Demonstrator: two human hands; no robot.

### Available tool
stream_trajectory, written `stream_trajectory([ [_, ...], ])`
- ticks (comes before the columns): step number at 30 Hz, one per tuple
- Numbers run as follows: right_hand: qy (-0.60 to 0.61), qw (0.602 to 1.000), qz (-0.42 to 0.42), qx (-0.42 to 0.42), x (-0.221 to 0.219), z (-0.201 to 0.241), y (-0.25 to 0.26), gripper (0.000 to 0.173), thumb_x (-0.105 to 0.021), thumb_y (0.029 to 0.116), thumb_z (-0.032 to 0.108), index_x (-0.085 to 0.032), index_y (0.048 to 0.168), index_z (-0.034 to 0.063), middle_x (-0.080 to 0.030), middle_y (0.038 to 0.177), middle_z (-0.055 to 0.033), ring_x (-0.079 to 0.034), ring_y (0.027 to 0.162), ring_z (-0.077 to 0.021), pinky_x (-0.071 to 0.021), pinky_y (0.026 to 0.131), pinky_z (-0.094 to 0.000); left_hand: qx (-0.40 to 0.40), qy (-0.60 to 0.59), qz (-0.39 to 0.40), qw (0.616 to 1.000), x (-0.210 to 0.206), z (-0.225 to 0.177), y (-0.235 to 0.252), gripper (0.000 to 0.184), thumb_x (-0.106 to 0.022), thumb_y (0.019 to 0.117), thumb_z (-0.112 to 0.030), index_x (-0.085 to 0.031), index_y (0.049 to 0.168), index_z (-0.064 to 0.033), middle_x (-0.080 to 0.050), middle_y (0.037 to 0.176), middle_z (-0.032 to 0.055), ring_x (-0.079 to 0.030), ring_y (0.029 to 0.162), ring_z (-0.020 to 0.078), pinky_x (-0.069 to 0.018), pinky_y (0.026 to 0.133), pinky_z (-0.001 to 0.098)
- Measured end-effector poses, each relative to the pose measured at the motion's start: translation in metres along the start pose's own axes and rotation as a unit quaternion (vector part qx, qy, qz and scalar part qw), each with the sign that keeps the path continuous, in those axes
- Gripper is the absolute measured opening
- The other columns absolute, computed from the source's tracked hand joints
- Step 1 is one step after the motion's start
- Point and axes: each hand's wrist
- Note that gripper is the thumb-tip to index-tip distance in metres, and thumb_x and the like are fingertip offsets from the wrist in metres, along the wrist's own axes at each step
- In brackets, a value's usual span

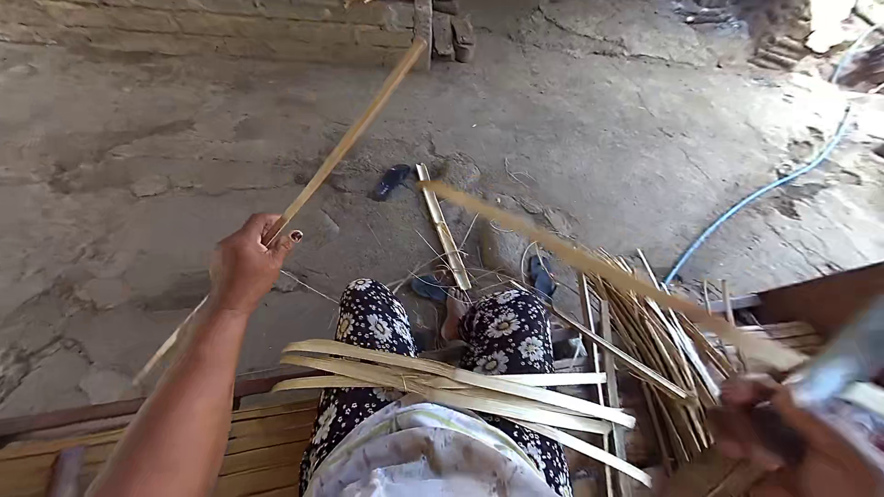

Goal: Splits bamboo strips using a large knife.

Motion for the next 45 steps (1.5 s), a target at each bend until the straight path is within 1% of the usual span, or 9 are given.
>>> stream_trajectory([
  [3, 0.029, 0.989, 0.065, -0.129, -0.036, -0.035, -0.034, 0.013, -0.068, 0.0954, 0.031, -0.075, 0.093, 0.0206, -0.073, 0.078, -0.0008, -0.057, 0.048, -0.0036, -0.0503, 0.043, -0.0203, -0.082, -0.023, 0.016, 0.996, -0.019, -0.012, 0.005, 0.049, -0.061, 0.1032, -0.038, -0.057, 0.139, -0.0053, -0.065, 0.095, 0.0244, -0.063, 0.076, 0.0416, -0.0495, 0.070, 0.0642],
  [10, -0.029, 0.916, 0.194, -0.349, -0.088, -0.111, -0.046, 0.021, -0.071, 0.0918, 0.020, -0.072, 0.108, 0.0064, -0.069, 0.077, -0.0027, -0.061, 0.060, -0.0071, -0.0526, 0.055, -0.0234, -0.108, -0.029, 0.181, 0.977, -0.061, -0.037, -0.004, 0.038, -0.072, 0.0978, -0.028, -0.067, 0.132, -0.0125, -0.071, 0.107, 0.0221, -0.068, 0.091, 0.0422, -0.0505, 0.081, 0.0688],
  [13, -0.033, 0.949, 0.120, -0.289, -0.085, -0.090, -0.040, 0.014, -0.066, 0.0949, 0.020, -0.065, 0.099, 0.0064, -0.071, 0.070, -0.0057, -0.060, 0.047, -0.0078, -0.0488, 0.042, -0.0217, -0.123, -0.037, 0.213, 0.969, -0.085, -0.036, -0.013, 0.035, -0.072, 0.0971, -0.026, -0.069, 0.129, -0.0111, -0.071, 0.116, 0.0204, -0.068, 0.101, 0.0422, -0.0495, 0.087, 0.0695],
  [17, 0.022, 0.994, 0.053, -0.094, -0.061, -0.051, -0.023, 0.046, -0.047, 0.1074, 0.041, -0.056, 0.138, 0.0071, -0.073, 0.081, -0.0089, -0.064, 0.049, -0.0126, -0.0563, 0.043, -0.0273, -0.128, -0.072, 0.245, 0.958, -0.106, -0.037, -0.022, 0.035, -0.069, 0.0986, -0.028, -0.070, 0.129, -0.0104, -0.070, 0.124, 0.0170, -0.067, 0.113, 0.0363, -0.0493, 0.098, 0.0636],
  [21, -0.049, 0.998, -0.016, -0.039, -0.050, -0.030, -0.022, 0.036, -0.056, 0.1036, 0.036, -0.069, 0.120, 0.0061, -0.069, 0.067, -0.0023, -0.054, 0.040, -0.0059, -0.0476, 0.036, -0.0218, -0.140, -0.114, 0.242, 0.953, -0.120, -0.040, -0.030, 0.032, -0.071, 0.0970, -0.021, -0.070, 0.126, -0.0083, -0.071, 0.119, 0.0176, -0.069, 0.108, 0.0348, -0.0514, 0.096, 0.0604],
  [35, -0.257, 0.951, -0.050, -0.164, -0.079, -0.060, 0.034, 0.024, -0.063, 0.1029, 0.019, -0.069, 0.123, 0.0078, -0.071, 0.082, -0.0037, -0.054, 0.046, -0.0103, -0.0487, 0.044, -0.0281, -0.120, -0.144, 0.080, 0.979, -0.151, -0.024, -0.075, 0.033, -0.071, 0.0932, -0.014, -0.070, 0.122, 0.0019, -0.071, 0.112, 0.0242, -0.069, 0.104, 0.0413, -0.0525, 0.092, 0.0632],
  [38, -0.268, 0.946, -0.024, -0.182, -0.089, -0.069, 0.059, 0.024, -0.062, 0.1031, 0.023, -0.068, 0.121, 0.0070, -0.070, 0.082, -0.0050, -0.056, 0.047, -0.0121, -0.0503, 0.046, -0.0300, -0.134, -0.120, 0.022, 0.983, -0.153, -0.031, -0.086, 0.042, -0.070, 0.0894, -0.021, -0.068, 0.120, 0.0068, -0.071, 0.093, 0.0234, -0.069, 0.082, 0.0399, -0.0552, 0.077, 0.0615],
  [41, -0.266, 0.944, -0.009, -0.196, -0.095, -0.076, 0.075, 0.024, -0.062, 0.1036, 0.021, -0.066, 0.122, 0.0073, -0.068, 0.078, -0.0056, -0.057, 0.049, -0.0131, -0.0499, 0.046, -0.0293, -0.161, -0.116, 0.094, 0.976, -0.145, -0.042, -0.092, 0.039, -0.071, 0.0922, -0.024, -0.070, 0.121, 0.0022, -0.070, 0.083, 0.0168, -0.069, 0.072, 0.0346, -0.0564, 0.069, 0.0590],
  [45, -0.244, 0.950, -0.015, -0.193, -0.096, -0.087, 0.072, 0.020, -0.062, 0.1040, 0.020, -0.066, 0.118, 0.0060, -0.069, 0.075, -0.0062, -0.055, 0.045, -0.0127, -0.0480, 0.043, -0.0280, -0.215, -0.035, 0.238, 0.947, -0.140, -0.063, -0.098, 0.037, -0.069, 0.0956, -0.037, -0.075, 0.117, -0.0075, -0.075, 0.107, 0.0173, -0.074, 0.092, 0.0377, -0.0587, 0.077, 0.0604],
])
Point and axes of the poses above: each hand's wrist, its own y-axis towards the middle knuckle, its own x-axis out of the back of the hand, z = x × y
